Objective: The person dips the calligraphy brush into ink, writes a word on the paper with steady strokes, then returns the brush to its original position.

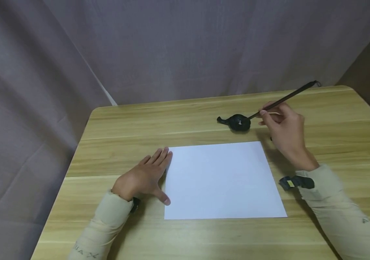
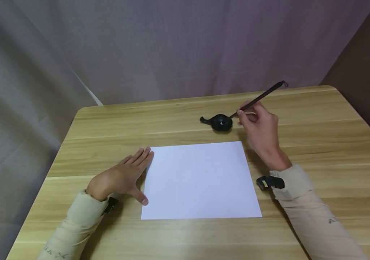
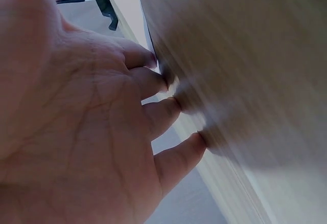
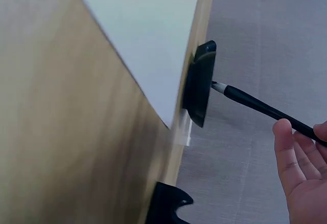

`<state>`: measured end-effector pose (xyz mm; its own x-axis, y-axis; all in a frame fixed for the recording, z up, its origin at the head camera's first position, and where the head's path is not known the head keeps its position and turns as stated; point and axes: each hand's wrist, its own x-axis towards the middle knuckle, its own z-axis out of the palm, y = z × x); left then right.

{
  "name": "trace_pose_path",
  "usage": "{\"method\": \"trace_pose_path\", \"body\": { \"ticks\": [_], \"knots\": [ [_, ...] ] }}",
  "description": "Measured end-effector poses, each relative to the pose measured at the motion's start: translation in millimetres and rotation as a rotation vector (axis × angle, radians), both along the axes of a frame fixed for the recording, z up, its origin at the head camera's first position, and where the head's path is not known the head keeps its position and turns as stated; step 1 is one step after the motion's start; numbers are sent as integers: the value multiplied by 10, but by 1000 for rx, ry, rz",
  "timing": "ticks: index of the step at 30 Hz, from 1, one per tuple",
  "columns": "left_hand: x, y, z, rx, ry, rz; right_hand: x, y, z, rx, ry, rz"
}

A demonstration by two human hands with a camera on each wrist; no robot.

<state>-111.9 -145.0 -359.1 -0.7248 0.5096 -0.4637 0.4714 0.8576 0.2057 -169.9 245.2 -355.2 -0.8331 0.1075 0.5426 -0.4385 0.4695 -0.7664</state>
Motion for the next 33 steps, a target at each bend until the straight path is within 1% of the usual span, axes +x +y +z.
{"method": "trace_pose_path", "body": {
  "ticks": [5, 10, 14, 16, 17, 21, 24, 26, 28, 33],
  "knots": [
    [-3, -21, -17, -6, 0, 0, -31, -38, -41, -20, -25, 18],
    [10, -34, -27, -21, 4, 6, -24, -44, -19, -16, -24, 15],
    [10, -31, -27, -32, 2, 3, 1, -5, 72, -34, -19, -8],
    [3, -19, -24, -35, 7, 0, 14, 15, 147, -66, -7, -17],
    [-4, -12, -25, -33, 9, 0, 26, 19, 193, -98, -1, -15],
    [-27, 34, -21, -20, 13, 3, 115, -20, 377, -370, 28, 102],
    [-38, 82, -16, -8, 4, 5, 223, -75, 474, -519, 19, 177],
    [-41, 111, -10, -3, 2, 6, 295, -116, 515, -528, -7, 189],
    [-41, 133, -4, -3, 5, 9, 357, -166, 535, -506, -29, 195],
    [-41, 141, 11, -14, 3, 17, 509, -341, 545, -481, -39, 276]
  ]
}}
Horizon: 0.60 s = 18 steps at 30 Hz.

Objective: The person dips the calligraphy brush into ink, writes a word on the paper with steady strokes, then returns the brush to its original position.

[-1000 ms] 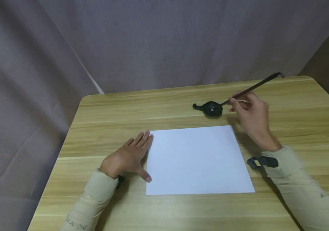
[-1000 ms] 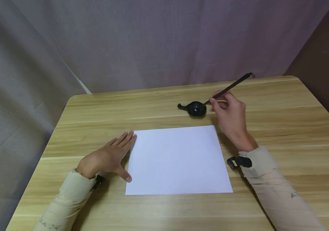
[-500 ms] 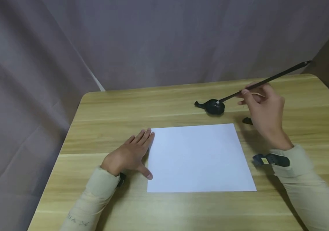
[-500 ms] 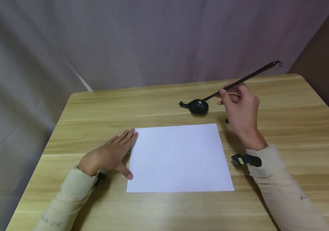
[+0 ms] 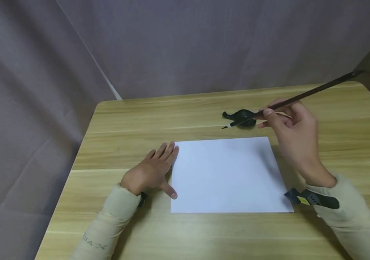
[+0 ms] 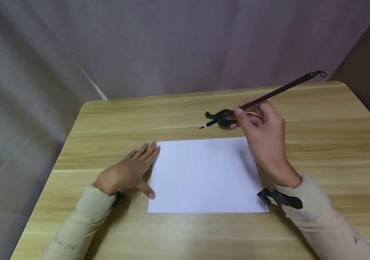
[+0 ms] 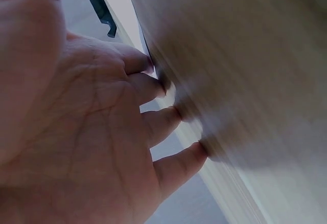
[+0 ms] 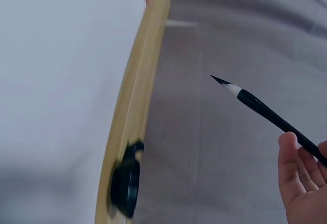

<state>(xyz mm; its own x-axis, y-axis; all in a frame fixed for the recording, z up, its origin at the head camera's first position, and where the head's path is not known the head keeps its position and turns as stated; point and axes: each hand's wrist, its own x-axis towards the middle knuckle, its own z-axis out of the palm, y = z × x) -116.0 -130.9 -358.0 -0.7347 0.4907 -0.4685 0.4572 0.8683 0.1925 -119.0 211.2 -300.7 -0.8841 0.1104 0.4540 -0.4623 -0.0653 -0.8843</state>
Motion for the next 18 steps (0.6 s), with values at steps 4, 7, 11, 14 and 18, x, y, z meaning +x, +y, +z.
{"method": "trace_pose_path", "body": {
  "ticks": [4, 7, 11, 14, 18],
  "knots": [
    [7, -19, -4, -10, -10, 7, 107, -149, -12, -9, 11, 59],
    [19, -30, -3, -3, -14, 9, 172, -238, -32, 15, 15, 68],
    [22, -30, 5, 0, -10, 9, 228, -324, -91, 117, 56, 50],
    [19, -24, 9, -5, -5, 6, 268, -384, -148, 225, 83, 26],
    [21, -19, 14, -5, -7, 3, 312, -470, -227, 307, 96, 20]
  ]
}}
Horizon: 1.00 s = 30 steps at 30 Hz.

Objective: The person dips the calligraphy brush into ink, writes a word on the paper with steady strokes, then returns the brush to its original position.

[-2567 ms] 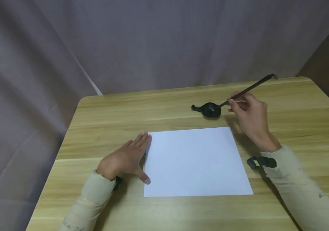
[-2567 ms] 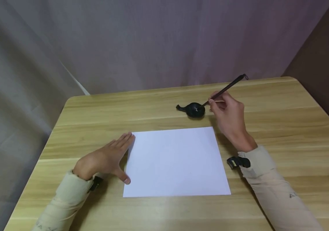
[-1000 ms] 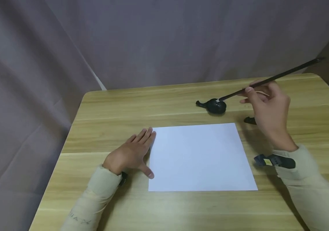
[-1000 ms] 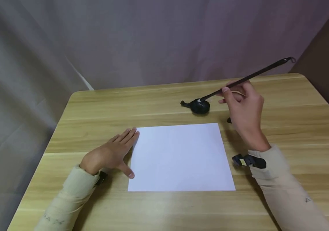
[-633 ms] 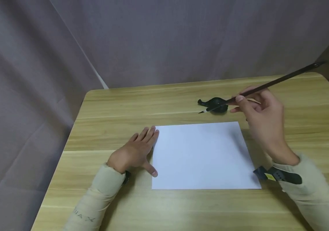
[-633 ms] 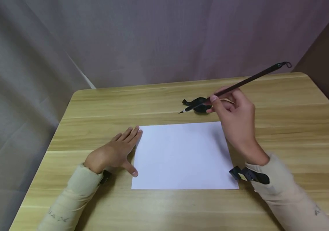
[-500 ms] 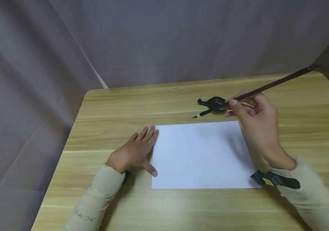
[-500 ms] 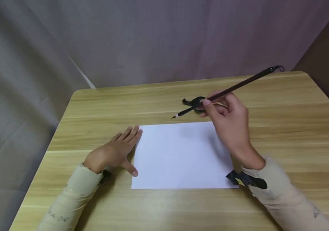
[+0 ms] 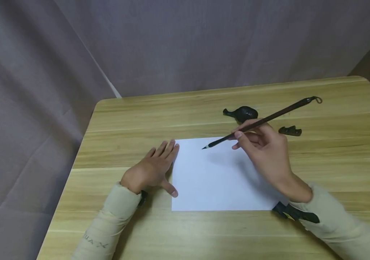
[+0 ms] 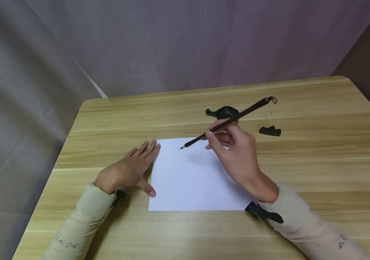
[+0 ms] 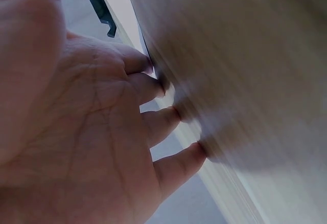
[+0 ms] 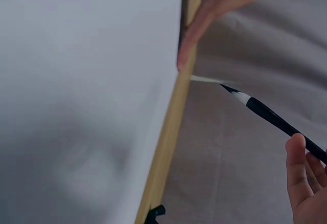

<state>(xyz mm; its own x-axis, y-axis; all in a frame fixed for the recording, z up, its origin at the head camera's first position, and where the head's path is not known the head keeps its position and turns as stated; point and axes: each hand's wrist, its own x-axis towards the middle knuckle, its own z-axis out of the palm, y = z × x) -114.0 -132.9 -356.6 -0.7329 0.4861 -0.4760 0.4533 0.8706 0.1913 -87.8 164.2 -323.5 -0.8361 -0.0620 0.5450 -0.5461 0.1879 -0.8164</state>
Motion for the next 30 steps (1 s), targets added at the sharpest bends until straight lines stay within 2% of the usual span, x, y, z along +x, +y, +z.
{"method": "trace_pose_path", "body": {
  "ticks": [10, 18, 30],
  "knots": [
    [4, 5, -6, -6, 2, 0, -7, -121, -192, 58, -19, 72],
    [17, 6, 3, -12, -13, 13, -21, -145, -252, 98, -13, 37],
    [37, 5, 32, -29, -8, 4, -52, -138, -278, 93, -42, 29]
  ]
}}
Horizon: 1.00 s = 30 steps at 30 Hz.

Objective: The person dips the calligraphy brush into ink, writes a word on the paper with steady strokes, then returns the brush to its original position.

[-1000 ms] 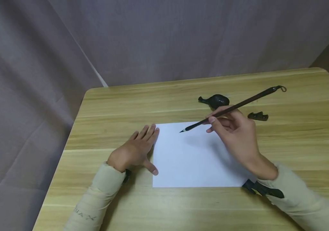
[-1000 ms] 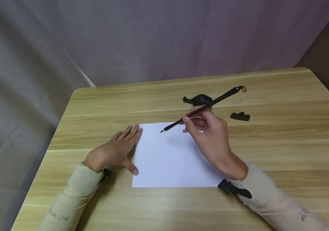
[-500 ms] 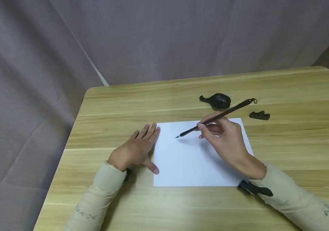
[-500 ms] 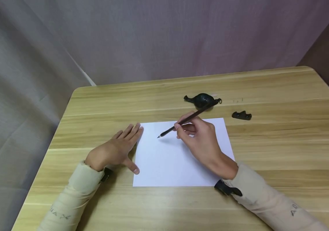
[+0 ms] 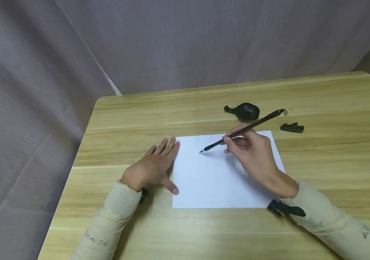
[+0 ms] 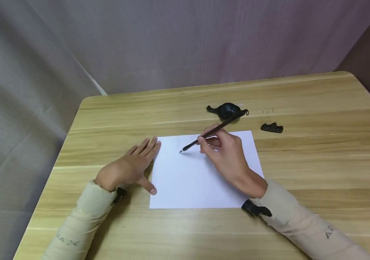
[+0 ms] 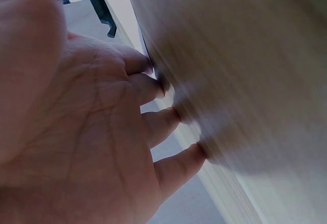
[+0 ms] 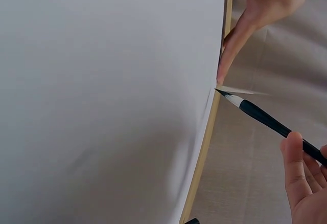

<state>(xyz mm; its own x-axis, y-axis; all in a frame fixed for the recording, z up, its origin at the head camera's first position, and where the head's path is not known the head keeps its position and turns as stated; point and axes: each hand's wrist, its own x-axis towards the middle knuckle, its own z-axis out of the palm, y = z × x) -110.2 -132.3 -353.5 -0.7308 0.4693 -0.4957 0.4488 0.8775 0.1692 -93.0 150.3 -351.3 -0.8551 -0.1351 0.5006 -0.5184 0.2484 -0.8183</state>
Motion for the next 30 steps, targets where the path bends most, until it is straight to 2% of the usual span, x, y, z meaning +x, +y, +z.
{"method": "trace_pose_path", "body": {
  "ticks": [10, 14, 22, 26, 30],
  "knots": [
    [8, -5, 1, -1, 5, -9, 27, 9, 1, -24, -24, 0],
    [7, -4, 0, 2, 6, -10, 59, 29, -3, 2, -39, -7],
    [6, 18, 10, -10, 8, -12, 220, 79, 8, 132, -88, -26],
    [-3, 28, 9, -8, 24, -23, 322, 78, 26, 140, -114, -4],
    [-15, 32, 15, -11, 25, -27, 373, 70, 45, 121, -92, 24]
  ]
}}
